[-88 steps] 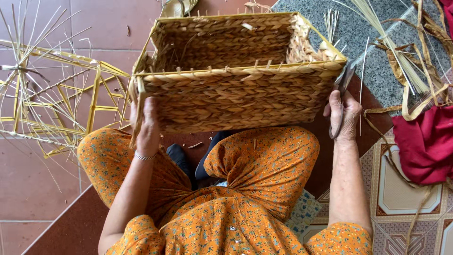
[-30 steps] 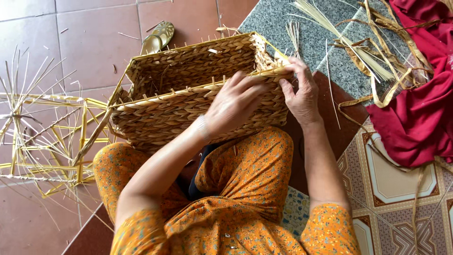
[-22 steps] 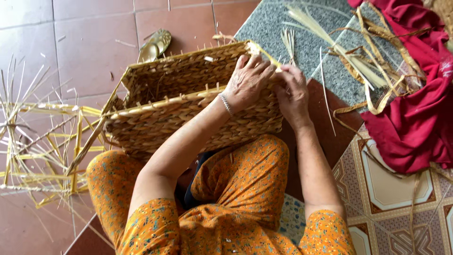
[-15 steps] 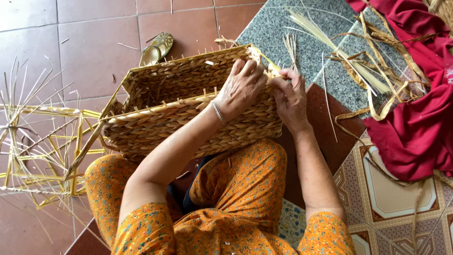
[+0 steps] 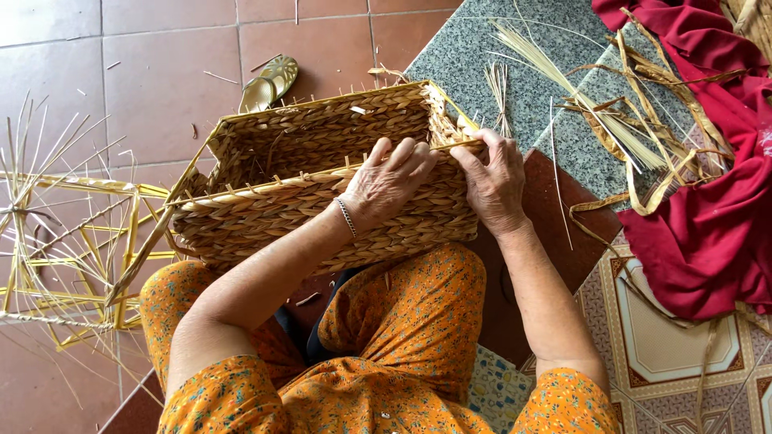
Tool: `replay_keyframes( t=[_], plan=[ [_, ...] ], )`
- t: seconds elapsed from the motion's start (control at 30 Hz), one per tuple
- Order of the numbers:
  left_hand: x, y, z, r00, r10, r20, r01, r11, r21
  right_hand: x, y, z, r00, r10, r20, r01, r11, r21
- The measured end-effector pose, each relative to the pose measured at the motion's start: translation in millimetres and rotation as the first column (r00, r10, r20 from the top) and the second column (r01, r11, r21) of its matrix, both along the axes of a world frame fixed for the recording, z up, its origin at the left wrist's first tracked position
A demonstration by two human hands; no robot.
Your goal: The person trims the protruding edges of a woven basket using scissors. They rotate the basket to access different sides and cut the excess material flush with the rim.
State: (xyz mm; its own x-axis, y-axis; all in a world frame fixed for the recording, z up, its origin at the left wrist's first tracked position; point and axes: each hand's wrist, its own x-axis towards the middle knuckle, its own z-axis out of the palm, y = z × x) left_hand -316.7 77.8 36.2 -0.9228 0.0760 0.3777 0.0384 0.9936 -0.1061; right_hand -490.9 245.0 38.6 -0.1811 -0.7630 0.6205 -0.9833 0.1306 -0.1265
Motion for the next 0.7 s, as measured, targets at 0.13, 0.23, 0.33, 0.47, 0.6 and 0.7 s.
replay_keyframes(
  t=[0.13,0.23,0.33,0.47,0.6,0.7],
  plan=[
    [0,1,-7,0.995,0.096,0.035,-0.092,0.991,-0.100,0,2,-7,1.000,-0.004,-0.022,0.004,1.000,0.001],
    [-8,2,-9,0.986,0.162,-0.029,-0.161,0.987,0.020,-1,3,-14,0.999,-0.031,-0.021,0.031,0.999,0.016],
    [-16,3,-5,0.980,0.199,0.017,-0.198,0.958,0.209,-2,4,-21,0.998,-0.044,-0.044,0.045,0.999,0.016],
    [2,3,2,0.978,0.189,-0.087,-0.182,0.980,0.084,-2,3,-28,0.997,-0.062,-0.054,0.060,0.997,-0.040],
    [49,7,4,0.952,0.249,-0.178,-0.221,0.962,0.163,11,2,-29,0.993,-0.101,-0.060,0.093,0.988,-0.123],
    [69,3,4,0.920,0.340,-0.196,-0.270,0.911,0.313,33,4,-25,0.999,-0.052,0.013,0.053,0.989,-0.135]
  ],
)
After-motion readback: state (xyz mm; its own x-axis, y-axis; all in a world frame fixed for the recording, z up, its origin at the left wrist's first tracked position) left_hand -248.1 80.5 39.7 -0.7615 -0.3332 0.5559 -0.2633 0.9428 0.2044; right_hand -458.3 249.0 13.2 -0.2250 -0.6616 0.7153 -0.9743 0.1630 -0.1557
